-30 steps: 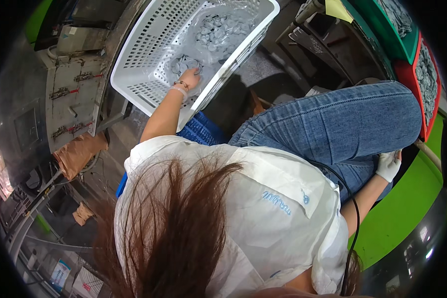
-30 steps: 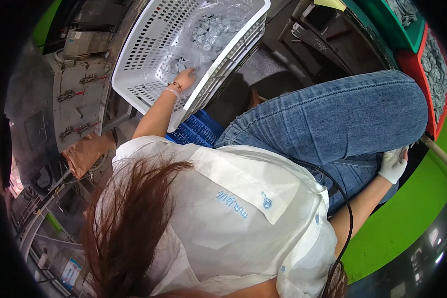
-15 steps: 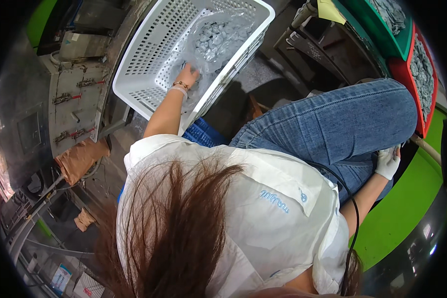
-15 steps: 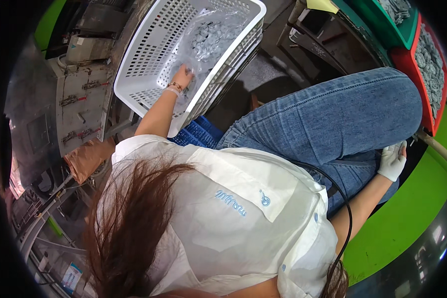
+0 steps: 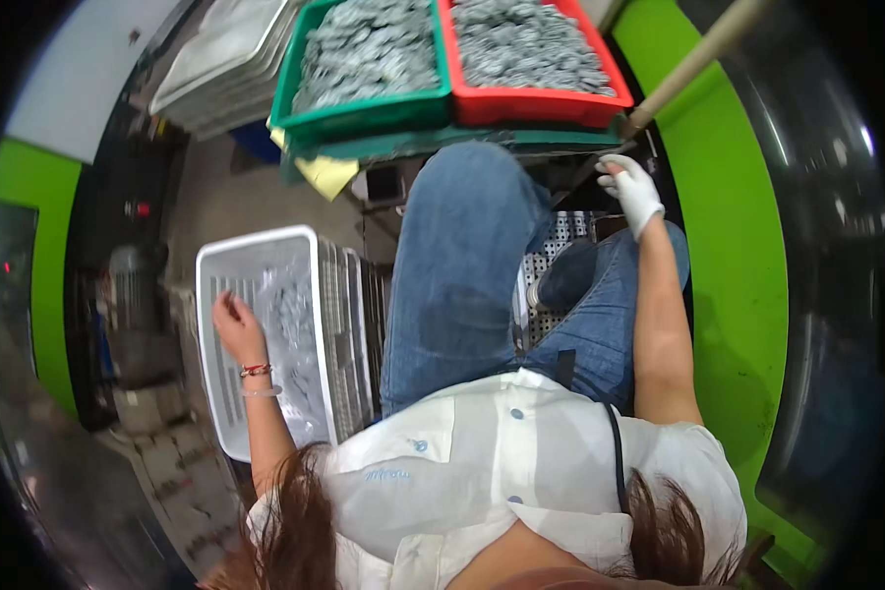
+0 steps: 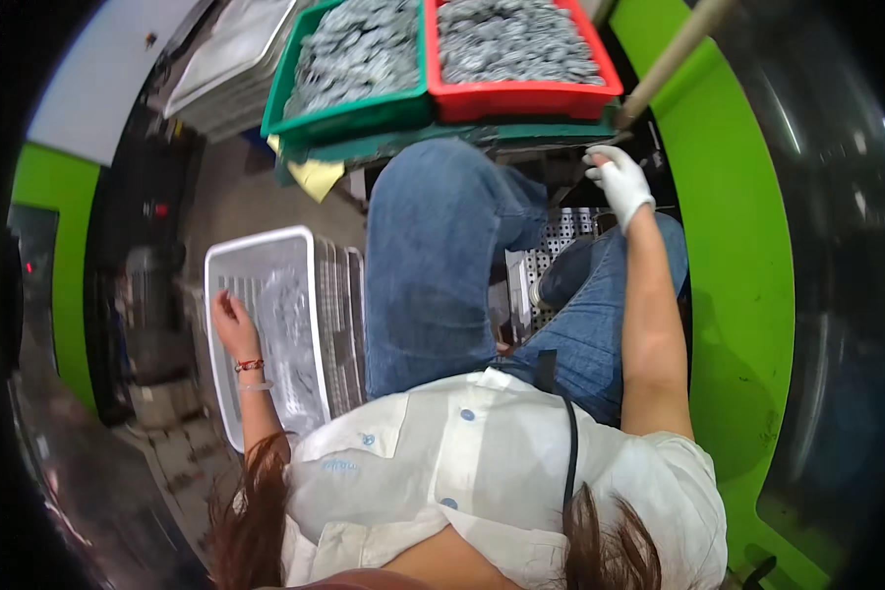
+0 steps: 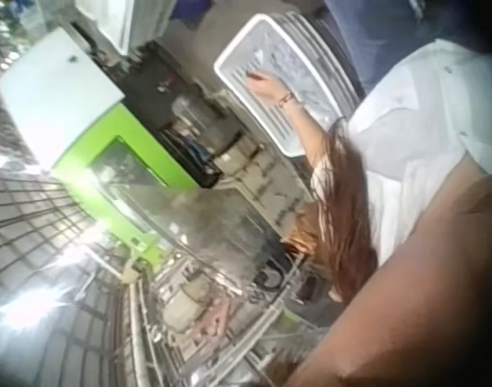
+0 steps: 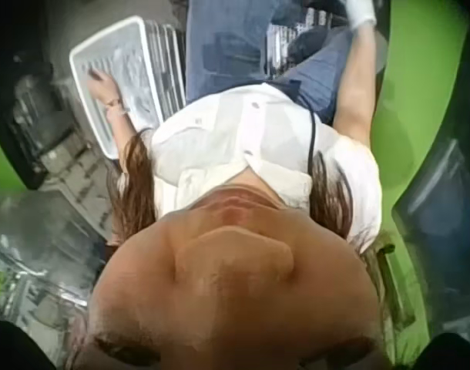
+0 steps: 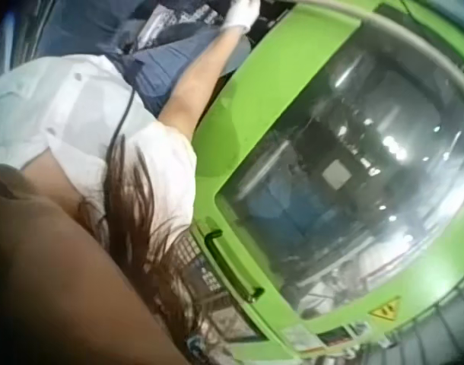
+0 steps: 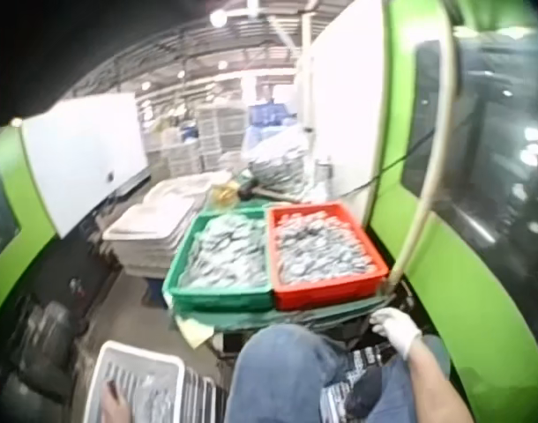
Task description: Assembling electronic or industrial components by placing parts into a machine and using a mallet to secure them.
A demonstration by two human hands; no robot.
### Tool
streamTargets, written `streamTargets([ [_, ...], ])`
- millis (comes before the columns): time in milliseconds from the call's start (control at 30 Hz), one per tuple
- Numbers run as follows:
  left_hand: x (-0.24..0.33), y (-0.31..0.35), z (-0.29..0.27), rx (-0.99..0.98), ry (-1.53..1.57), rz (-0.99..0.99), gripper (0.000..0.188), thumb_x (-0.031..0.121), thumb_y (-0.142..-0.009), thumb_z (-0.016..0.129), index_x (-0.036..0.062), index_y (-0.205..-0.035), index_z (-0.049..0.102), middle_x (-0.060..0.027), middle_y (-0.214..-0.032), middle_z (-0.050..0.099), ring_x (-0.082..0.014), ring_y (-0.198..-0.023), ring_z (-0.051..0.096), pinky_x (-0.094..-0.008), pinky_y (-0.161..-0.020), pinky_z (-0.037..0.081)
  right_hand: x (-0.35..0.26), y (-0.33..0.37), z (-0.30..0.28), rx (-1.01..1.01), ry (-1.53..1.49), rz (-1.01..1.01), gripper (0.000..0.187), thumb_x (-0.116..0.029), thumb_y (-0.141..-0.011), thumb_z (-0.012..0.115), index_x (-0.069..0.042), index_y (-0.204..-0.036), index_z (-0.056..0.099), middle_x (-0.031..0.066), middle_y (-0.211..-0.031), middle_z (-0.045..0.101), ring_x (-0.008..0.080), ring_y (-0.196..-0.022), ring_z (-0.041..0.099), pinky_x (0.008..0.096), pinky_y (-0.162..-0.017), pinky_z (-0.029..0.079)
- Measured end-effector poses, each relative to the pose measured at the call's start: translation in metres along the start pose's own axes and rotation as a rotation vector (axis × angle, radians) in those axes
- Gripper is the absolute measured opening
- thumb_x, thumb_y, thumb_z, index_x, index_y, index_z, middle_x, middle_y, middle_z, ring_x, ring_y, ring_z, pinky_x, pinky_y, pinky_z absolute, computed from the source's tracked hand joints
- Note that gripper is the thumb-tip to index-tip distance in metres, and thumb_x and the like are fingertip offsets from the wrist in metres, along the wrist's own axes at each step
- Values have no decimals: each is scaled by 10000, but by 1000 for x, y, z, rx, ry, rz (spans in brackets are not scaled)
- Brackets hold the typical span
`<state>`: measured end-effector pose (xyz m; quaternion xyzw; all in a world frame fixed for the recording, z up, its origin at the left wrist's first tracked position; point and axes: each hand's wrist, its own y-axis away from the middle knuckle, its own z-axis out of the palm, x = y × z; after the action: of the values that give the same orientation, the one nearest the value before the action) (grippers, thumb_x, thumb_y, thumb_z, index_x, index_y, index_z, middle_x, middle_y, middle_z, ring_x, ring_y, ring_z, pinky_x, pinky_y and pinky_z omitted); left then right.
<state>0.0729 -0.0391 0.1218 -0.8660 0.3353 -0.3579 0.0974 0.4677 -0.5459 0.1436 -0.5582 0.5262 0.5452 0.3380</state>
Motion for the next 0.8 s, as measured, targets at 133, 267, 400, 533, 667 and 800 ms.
streamTargets([
  [133, 226, -58, 45, -233, 548, 504, 228, 13, -862, 565, -4, -1089, 553, -119, -1040, 573, -228, -976, 576, -298, -823, 471, 5, 7, 6, 92, 24, -81, 224, -159, -893, 519, -16, -1041, 607, 86, -950, 655, 134, -768, 597, 269, -730, 475],
  [267, 388, -91, 132, -575, 357, 976, 315, 162, -835, 608, 51, -1127, 562, -188, -1161, 546, -354, -1068, 529, -383, -888, 441, -4, 22, -2, 77, 135, -232, 202, -135, -903, 515, 1, -1025, 600, 68, -923, 638, 123, -796, 582, 258, -763, 465],
  [400, 436, -131, 258, -756, -244, 804, 552, 466, -832, 530, 136, -1273, 503, -169, -1264, 511, -390, -1173, 466, -442, -969, 403, -22, 39, -8, 103, 83, -317, 190, -132, -907, 524, 0, -1023, 594, 61, -931, 636, 121, -802, 581, 260, -764, 464],
  [533, 462, -117, 288, -785, -478, 884, 583, 549, -848, 440, 114, -1224, 541, -207, -1167, 575, -364, -1118, 513, -446, -982, 355, -34, 71, -38, 271, -19, -391, 213, -152, -929, 513, 10, -1042, 590, 72, -964, 634, 139, -831, 592, 266, -795, 457],
  [667, 445, -127, 282, -769, -319, 942, 485, 496, -842, 482, 139, -1155, 584, -205, -1101, 600, -401, -1068, 522, -460, -952, 389, -63, 156, -64, 374, 208, -554, 193, -170, -923, 528, 2, -982, 592, 84, -933, 608, 171, -837, 574, 276, -780, 452],
  [800, 438, -123, 271, -681, -206, 971, 368, 410, -840, 545, 154, -1094, 617, -136, -1118, 593, -344, -1035, 554, -446, -884, 448, -91, 262, -71, 498, 421, -619, 174, -136, -916, 504, 9, -967, 586, 132, -954, 595, 230, -869, 568, 320, -811, 447],
])
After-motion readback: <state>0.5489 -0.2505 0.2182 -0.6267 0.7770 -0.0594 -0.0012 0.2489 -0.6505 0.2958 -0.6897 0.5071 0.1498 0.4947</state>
